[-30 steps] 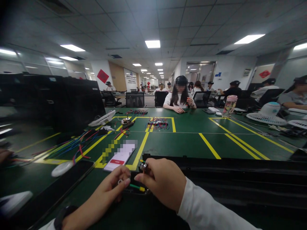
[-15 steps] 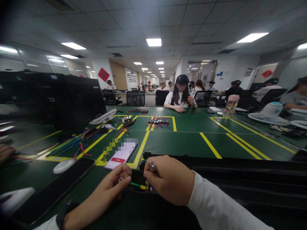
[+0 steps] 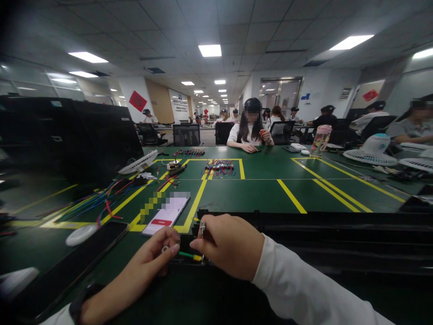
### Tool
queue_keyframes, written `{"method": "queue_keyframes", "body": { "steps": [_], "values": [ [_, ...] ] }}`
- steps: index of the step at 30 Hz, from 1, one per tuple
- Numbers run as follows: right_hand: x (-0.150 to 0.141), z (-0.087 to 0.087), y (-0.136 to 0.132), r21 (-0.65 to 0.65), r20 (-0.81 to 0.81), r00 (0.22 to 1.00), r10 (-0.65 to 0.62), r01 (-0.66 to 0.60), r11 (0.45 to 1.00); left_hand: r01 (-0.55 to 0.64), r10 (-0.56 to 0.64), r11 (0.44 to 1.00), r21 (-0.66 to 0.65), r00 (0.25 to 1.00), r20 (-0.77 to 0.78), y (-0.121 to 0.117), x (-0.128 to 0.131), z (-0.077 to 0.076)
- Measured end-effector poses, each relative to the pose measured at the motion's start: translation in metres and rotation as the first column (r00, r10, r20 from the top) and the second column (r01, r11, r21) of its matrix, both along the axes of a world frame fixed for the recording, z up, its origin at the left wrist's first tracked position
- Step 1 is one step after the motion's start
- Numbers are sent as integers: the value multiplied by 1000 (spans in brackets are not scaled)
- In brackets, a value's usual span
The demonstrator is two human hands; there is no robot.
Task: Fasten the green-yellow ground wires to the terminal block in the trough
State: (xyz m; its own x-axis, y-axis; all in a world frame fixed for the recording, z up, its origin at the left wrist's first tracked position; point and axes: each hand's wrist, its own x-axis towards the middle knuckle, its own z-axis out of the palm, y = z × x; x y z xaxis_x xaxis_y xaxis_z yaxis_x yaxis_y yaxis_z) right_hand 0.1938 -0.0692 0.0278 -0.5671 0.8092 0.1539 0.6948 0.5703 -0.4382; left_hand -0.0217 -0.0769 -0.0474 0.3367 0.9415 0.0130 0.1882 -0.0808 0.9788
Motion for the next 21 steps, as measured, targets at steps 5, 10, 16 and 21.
{"method": "queue_keyframes", "body": {
  "steps": [5,10,16,21],
  "values": [
    [2,0,0,-26,3,998,68,-68,997,7,-7,1000,11,1000,-11,0,0,0],
    [6,5,2,-80,9,986,167,-166,983,15,-15,1000,3,1000,26,0,0,0],
    [10,16,4,-118,-67,984,162,-169,978,17,-17,1000,6,1000,16,0,-1,0],
    [9,13,4,-107,-115,992,60,-72,992,18,-19,1000,13,1000,10,0,-1,0]
  ]
}}
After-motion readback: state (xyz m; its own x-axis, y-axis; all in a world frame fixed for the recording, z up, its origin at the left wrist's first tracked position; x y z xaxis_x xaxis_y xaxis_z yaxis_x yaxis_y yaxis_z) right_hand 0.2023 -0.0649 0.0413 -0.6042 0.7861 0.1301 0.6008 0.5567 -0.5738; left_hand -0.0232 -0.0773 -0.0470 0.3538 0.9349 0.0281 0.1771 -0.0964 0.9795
